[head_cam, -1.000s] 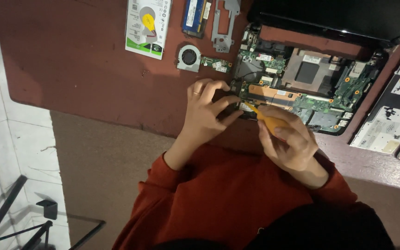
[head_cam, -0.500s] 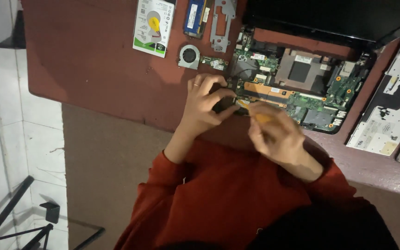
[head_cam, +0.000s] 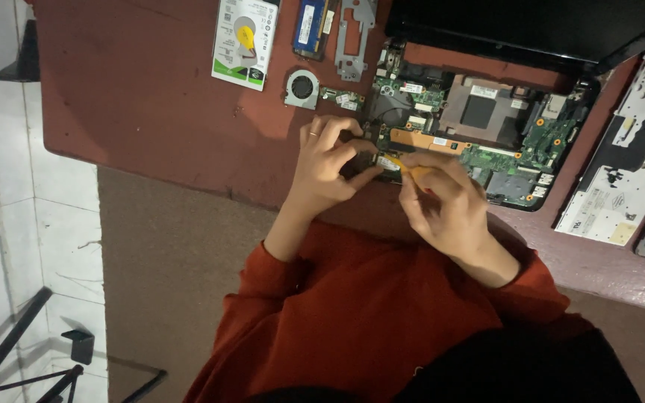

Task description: Using a screwdriver to manipulate and inspect internal components of a disassembled laptop on a workspace.

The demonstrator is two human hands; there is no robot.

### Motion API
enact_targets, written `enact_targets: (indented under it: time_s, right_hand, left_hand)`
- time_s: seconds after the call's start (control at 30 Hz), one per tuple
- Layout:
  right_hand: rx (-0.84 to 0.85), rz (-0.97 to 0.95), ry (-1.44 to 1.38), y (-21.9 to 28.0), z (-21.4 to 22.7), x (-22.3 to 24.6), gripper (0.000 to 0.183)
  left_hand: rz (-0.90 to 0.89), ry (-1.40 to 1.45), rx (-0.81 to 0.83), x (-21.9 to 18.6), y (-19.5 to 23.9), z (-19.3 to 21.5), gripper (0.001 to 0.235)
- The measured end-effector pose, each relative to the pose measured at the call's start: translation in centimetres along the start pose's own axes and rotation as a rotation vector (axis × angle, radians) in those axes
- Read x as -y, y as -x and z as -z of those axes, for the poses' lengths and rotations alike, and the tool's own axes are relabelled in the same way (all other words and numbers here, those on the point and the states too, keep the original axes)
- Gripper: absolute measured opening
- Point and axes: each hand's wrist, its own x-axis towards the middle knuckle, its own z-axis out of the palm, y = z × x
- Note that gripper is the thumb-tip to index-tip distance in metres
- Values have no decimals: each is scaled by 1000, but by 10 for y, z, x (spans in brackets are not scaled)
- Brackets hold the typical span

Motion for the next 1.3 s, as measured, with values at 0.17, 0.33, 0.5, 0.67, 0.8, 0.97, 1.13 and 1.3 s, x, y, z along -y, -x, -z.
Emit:
enact_targets:
  time_s: [0.17,0.33,0.5,0.67,0.8,0.97,1.13,1.3]
  right_hand:
    - [-12,86,272,6,-10,0,25]
    - [-31,133,381,-7,-13,16,21]
    - [100,93,328,-37,-3,33,15]
    - [141,115,193,-34,3,21,12]
    - [45,202,10,-16,-16,-9,8]
    - [-144,250,-118,-12,-22,-25,18]
    - [-209,279,-163,-3,-27,-20,15]
    - [-247,198,-180,-2,-25,-11,19]
  left_hand:
    - [15,24,25,-4,-4,6,25]
    - [60,-13,70,-2,1,3,27]
    - [97,-61,95,-7,-1,6,29]
    - [67,-84,127,-8,-6,9,17]
    - [39,-169,129,1,-1,2,25]
    - [59,-91,149,11,0,0,42]
    - [-58,-47,-35,8,-8,0,52]
    - [10,4,-9,4,-8,0,60]
